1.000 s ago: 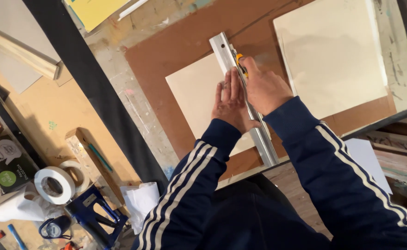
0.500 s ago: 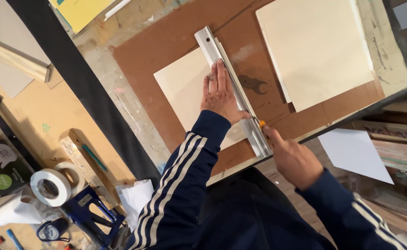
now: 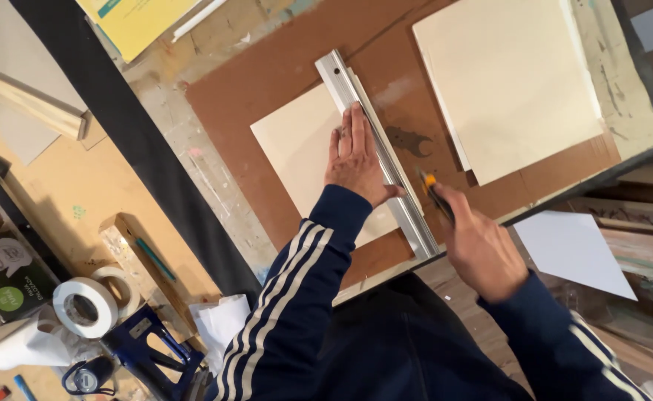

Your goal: Measure and cut a piece of mat board using a ruler and a utility knife.

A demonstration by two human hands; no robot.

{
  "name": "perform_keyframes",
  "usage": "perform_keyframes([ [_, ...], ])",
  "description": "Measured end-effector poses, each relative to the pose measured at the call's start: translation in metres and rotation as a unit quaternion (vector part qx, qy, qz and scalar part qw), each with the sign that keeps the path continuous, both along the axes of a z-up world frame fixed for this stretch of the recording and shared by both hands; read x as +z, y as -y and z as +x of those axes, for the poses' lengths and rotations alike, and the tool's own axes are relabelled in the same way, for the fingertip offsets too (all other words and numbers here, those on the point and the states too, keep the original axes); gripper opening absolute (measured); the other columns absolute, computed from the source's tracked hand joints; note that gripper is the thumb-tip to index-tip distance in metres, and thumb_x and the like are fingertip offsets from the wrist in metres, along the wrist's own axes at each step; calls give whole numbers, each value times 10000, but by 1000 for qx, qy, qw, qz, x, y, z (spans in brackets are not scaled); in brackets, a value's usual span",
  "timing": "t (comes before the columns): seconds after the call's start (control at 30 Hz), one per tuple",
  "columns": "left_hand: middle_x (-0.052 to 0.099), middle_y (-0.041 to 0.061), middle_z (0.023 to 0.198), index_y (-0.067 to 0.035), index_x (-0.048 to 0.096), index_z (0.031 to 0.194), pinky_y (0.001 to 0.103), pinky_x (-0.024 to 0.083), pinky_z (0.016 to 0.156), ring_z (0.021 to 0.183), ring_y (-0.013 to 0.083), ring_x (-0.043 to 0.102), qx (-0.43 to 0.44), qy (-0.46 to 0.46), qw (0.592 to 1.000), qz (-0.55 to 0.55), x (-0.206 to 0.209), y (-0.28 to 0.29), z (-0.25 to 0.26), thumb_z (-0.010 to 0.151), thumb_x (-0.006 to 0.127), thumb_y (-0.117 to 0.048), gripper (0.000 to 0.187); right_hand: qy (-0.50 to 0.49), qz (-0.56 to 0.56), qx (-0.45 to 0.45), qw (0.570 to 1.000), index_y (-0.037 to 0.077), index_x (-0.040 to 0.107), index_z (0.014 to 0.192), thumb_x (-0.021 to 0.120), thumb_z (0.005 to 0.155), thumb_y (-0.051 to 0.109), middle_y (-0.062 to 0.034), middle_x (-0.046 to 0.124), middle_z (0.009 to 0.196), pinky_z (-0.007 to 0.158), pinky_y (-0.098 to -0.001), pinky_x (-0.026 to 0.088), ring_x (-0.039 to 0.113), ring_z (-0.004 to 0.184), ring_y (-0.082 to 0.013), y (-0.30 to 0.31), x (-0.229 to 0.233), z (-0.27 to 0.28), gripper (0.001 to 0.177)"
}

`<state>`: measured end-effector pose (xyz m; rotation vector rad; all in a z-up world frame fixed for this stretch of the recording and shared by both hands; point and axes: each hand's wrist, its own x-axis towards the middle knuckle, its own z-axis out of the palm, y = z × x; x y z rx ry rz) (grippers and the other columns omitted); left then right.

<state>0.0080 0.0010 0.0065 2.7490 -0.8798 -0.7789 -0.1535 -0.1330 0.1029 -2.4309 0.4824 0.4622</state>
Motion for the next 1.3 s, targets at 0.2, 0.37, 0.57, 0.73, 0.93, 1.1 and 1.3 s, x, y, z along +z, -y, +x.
perform_keyframes([
  [0.2, -74, 208, 1671, 60, 61, 1575, 524, 97, 1236, 1565, 313, -18, -8, -29, 999, 29, 11, -1, 2, 566, 807, -794, 1518, 110, -10, 2, 994, 127, 439, 1424, 571, 988, 114, -267, 706, 899, 670, -588, 505, 661, 801, -497, -10, -28, 91, 457],
  [0.37, -66, 226, 1698, 72, 61, 1603, 532, 91, 1266, 1593, 319, -20, -25, -22, 999, 41, 9, -3, 3, 579, 716, -883, 1545, 72, -26, 20, 997, 142, 419, 1446, 577, 1004, 133, -257, 709, 867, 709, -599, 510, 672, 800, -486, -12, -41, 141, 469],
  [0.57, -71, 262, 1678, 39, 53, 1604, 555, 65, 1254, 1581, 349, -43, -40, -18, 998, 35, 3, -4, 2, 600, 666, -912, 1513, 69, -50, 48, 995, 146, 412, 1436, 583, 988, 145, -243, 718, 951, 703, -596, 530, 681, 786, -481, -16, -39, 161, 480],
  [0.73, -69, 278, 1675, -51, 50, 1625, 566, 58, 1261, 1579, 388, -45, -43, -13, 999, 16, 1, -6, 2, 607, 678, -893, 1462, 9, -45, 52, 998, 160, 405, 1438, 559, 1009, 178, -245, 717, 874, 704, -592, 543, 685, 776, -479, -15, -36, 166, 457],
  [0.93, -72, 290, 1676, -72, 39, 1632, 565, 52, 1265, 1581, 404, -40, -34, -23, 999, -5, -5, -5, 2, 638, 702, -846, 1423, -12, -46, 67, 997, 157, 409, 1404, 537, 1021, 181, -244, 715, 864, 697, -607, 531, 682, 764, -486, -12, -30, 173, 404],
  [1.1, -55, 269, 1675, -22, 43, 1616, 521, 49, 1261, 1575, 379, -32, -30, -19, 999, -5, -8, -4, 2, 605, 717, -841, 1465, 5, -13, 84, 996, 133, 425, 1323, 562, 991, 166, -266, 701, 915, 681, -635, 501, 664, 819, -510, -6, -43, 176, 360],
  [1.3, -45, 250, 1684, 65, 66, 1585, 514, 70, 1275, 1591, 347, -8, -16, -24, 999, 19, -3, -1, 2, 594, 719, -856, 1502, 17, -41, 107, 993, 118, 410, 1380, 540, 1024, 152, -279, 705, 902, 712, -619, 508, 677, 824, -501, -3, -52, 150, 381],
])
